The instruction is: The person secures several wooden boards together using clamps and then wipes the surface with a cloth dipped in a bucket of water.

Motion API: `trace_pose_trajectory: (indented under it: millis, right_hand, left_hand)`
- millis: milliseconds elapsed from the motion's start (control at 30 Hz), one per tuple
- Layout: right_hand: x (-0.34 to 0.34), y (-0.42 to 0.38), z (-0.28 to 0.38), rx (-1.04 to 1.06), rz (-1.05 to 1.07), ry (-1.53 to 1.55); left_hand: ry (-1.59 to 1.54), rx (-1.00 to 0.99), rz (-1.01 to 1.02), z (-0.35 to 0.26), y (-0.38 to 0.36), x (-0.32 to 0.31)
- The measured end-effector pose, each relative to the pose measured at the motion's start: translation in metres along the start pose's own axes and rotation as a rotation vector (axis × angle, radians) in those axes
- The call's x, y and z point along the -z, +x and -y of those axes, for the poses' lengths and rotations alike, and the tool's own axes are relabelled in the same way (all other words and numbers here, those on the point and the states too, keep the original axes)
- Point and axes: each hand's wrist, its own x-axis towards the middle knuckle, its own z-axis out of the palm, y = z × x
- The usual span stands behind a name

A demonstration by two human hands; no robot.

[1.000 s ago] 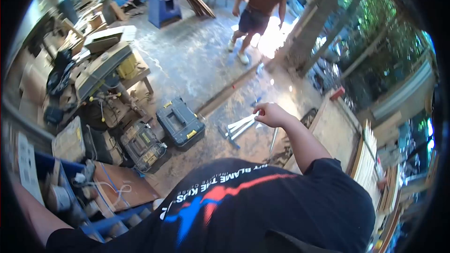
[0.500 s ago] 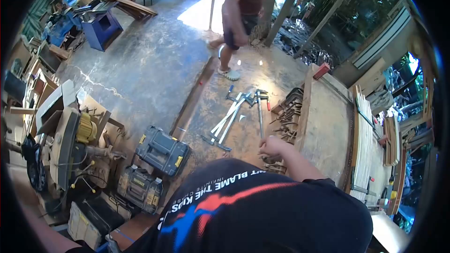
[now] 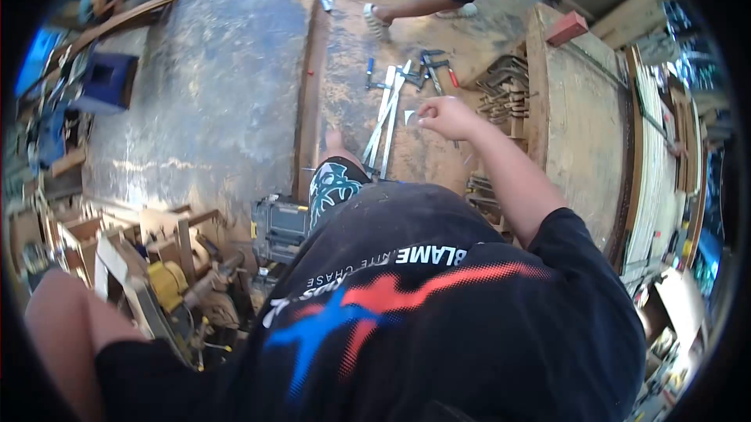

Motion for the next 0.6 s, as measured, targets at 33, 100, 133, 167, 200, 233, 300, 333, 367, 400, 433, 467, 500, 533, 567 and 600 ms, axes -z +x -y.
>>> trace_pose_trajectory:
  millis: [33,100,133,167,200,233,300,333,367,400,433,467,500,533,567,600]
  right_hand:
    - [-0.012,0.017,-0.017,-0.008,0.008,0.006]
    - [-0.041,0.049,-0.051,-0.022,0.025,0.026]
    - [-0.048,0.062,-0.066,-0.066,0.033,0.029]
    - [-0.056,0.074,-0.081,-0.112,0.047,0.036]
    - [-0.065,0.088,-0.094,-0.157,0.065,0.046]
    - [-0.078,0.102,-0.110,-0.265,0.066,0.090]
    - [-0.102,0.132,-0.147,-0.474,0.069,0.153]
    - [-0.113,0.145,-0.158,-0.486,0.059,0.154]
    - [-0.126,0.161,-0.170,-0.497,0.051,0.148]
    - [-0.141,0.177,-0.188,-0.503,0.051,0.135]
    - [-0.167,0.194,-0.215,-0.473,0.095,0.151]
    - [-0.179,0.214,-0.222,-0.496,0.171,0.152]
    - [-0.178,0.242,-0.222,-0.508,0.239,0.149]
    - [-0.189,0.269,-0.230,-0.515,0.303,0.148]
    - [-0.209,0.296,-0.252,-0.450,0.335,0.095]
    - [-0.231,0.328,-0.275,-0.374,0.360,0.043]
  left_hand:
    - [0.080,0.071,-0.056,0.040,-0.016,-0.012]
    - [0.272,0.410,-0.198,0.138,-0.072,-0.059]
    - [0.338,0.691,-0.248,0.191,-0.107,-0.098]
    - [0.339,1.013,-0.225,0.248,-0.147,-0.151]
    - [0.287,1.311,-0.097,0.296,-0.190,-0.217]
    - [0.218,1.563,0.115,0.327,-0.232,-0.285]
    - [-0.238,1.671,0.219,0.322,-0.329,-0.426]
    - [-0.448,1.719,0.310,0.292,-0.363,-0.481]
    - [-0.657,1.785,0.411,0.251,-0.387,-0.525]
    - [-0.673,1.562,0.616,0.223,-0.414,-0.563]
    - [-0.882,1.654,0.695,0.199,-0.413,-0.584]
    - [-1.079,1.754,0.792,0.176,-0.411,-0.605]
    - [-1.243,1.847,0.907,0.153,-0.408,-0.625]
    - [-1.273,1.840,0.896,0.130,-0.419,-0.647]
    - [-1.296,1.841,0.869,0.111,-0.428,-0.666]
    - [-1.234,1.728,0.869,0.103,-0.436,-0.682]
